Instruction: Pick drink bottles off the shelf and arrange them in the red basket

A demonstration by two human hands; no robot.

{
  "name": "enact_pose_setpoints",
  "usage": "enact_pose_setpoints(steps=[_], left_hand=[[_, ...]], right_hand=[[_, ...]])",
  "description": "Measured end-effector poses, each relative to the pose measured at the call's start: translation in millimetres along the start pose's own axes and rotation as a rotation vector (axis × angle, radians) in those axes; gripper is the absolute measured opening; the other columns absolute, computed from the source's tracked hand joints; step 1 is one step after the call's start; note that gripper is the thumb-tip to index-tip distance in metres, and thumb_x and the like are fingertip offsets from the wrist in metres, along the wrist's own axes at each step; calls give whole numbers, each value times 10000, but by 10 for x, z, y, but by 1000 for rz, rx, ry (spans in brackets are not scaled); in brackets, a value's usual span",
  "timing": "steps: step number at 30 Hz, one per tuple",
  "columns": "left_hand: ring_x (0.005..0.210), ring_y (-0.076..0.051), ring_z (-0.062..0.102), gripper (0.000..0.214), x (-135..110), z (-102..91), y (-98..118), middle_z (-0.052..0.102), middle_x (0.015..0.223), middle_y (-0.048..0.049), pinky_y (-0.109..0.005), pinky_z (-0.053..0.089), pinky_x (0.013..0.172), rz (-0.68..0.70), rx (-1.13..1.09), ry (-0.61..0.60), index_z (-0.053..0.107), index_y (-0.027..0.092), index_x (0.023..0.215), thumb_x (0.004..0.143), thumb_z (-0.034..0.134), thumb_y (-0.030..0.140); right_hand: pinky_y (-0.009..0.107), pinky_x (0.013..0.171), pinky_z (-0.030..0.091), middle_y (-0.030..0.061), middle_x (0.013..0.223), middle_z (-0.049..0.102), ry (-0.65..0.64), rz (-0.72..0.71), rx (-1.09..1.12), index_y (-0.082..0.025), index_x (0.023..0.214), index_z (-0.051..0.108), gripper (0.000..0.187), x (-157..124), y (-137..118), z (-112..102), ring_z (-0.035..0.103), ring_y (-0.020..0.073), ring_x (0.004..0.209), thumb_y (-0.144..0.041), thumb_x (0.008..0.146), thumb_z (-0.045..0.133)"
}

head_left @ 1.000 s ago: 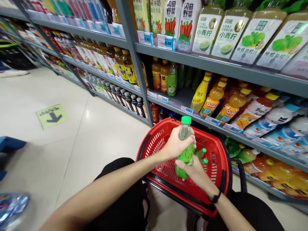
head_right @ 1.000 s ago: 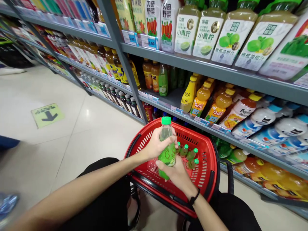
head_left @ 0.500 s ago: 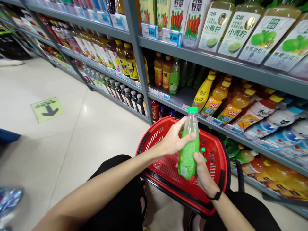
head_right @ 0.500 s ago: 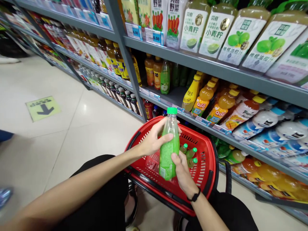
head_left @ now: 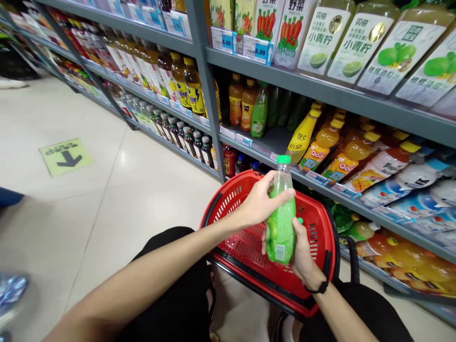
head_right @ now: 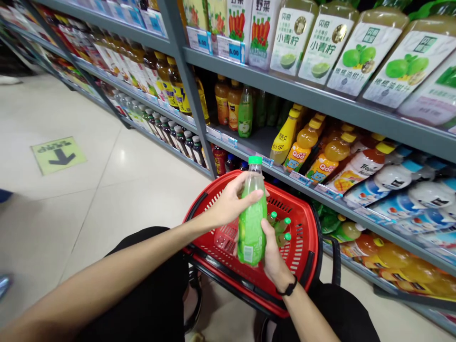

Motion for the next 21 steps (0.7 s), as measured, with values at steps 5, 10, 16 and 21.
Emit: enact_pose_setpoints(steps=[5, 10, 16, 21], left_hand=[[839, -199, 689, 469, 235, -332, -118, 729, 1005, -116, -308, 553, 743, -64, -133, 259, 606, 132, 1039, 819, 795, 500], [808, -236, 735, 427, 339, -569, -106, 769, 923, -131, -348, 587, 746, -73, -217, 349, 602, 135, 999, 785, 824, 429], [895, -271, 759, 517, 390, -602, -94, 791, 990, -159, -407, 604, 839, -103, -362, 277, 623, 133, 992, 797, 763, 591], [986, -284, 753, 556, 402, -627, -47, 801, 993, -148, -418, 587, 912, -57, -400, 232, 661, 143, 961, 807, 679, 677]], right_hand=[[226, 361, 398, 143, 917, 736, -248, 86, 383, -157, 1124, 703, 625, -12, -206, 205, 690, 245, 699, -706, 904, 502], [295, 592, 559, 100, 907, 713, -219, 14, 461, -164, 1008, 699, 440, -20, -197, 202, 714, 240, 814, -586, 938, 595], [383, 795, 625, 115, 1194, 731, 85, -226, 88, -231, 1389, 529, 614, -41, -200, 0, 747, 242, 913, -391, 867, 812], [447, 1083, 554, 132, 1419, 619, 242, -499, -305, -245, 1432, 529, 661, -90, -254, -119, 656, 282, 1243, -297, 849, 836]])
Point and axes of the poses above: each hand's wrist, its own x-axis towards the middle knuckle, its own z-axis out of the palm, y = z × x, the point moved 6 cm from there along x, towards the middle knuckle
